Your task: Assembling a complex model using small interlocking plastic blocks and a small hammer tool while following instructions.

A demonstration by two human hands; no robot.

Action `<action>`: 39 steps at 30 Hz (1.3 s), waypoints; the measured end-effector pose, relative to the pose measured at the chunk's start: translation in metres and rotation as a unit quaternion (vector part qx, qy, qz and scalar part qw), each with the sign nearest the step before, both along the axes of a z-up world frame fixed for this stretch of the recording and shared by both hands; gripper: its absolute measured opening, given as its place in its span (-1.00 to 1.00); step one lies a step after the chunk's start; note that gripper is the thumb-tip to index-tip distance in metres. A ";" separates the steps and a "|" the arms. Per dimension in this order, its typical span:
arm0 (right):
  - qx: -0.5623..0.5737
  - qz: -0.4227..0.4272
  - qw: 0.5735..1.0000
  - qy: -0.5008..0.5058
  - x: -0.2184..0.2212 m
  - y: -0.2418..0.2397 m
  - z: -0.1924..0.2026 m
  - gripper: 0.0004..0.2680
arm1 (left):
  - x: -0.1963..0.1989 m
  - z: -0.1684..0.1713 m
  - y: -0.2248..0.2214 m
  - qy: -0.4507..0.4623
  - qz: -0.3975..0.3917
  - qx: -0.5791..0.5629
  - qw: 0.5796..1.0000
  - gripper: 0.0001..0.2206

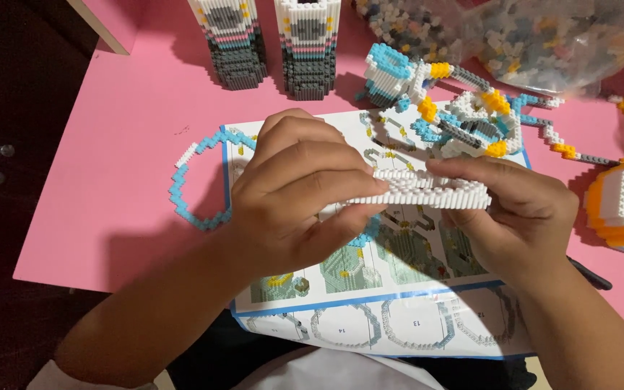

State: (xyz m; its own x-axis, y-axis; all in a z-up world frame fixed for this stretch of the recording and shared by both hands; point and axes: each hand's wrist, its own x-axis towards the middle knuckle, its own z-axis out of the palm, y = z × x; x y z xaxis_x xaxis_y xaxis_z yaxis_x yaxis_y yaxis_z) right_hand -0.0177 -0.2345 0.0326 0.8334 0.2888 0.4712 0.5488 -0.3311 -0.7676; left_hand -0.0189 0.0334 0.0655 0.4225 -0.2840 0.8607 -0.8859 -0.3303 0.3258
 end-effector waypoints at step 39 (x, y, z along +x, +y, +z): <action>-0.376 -0.313 0.858 0.159 -0.133 -0.117 0.018 -0.60 | -0.013 -0.054 -0.032 0.009 -0.168 0.350 0.922 -0.47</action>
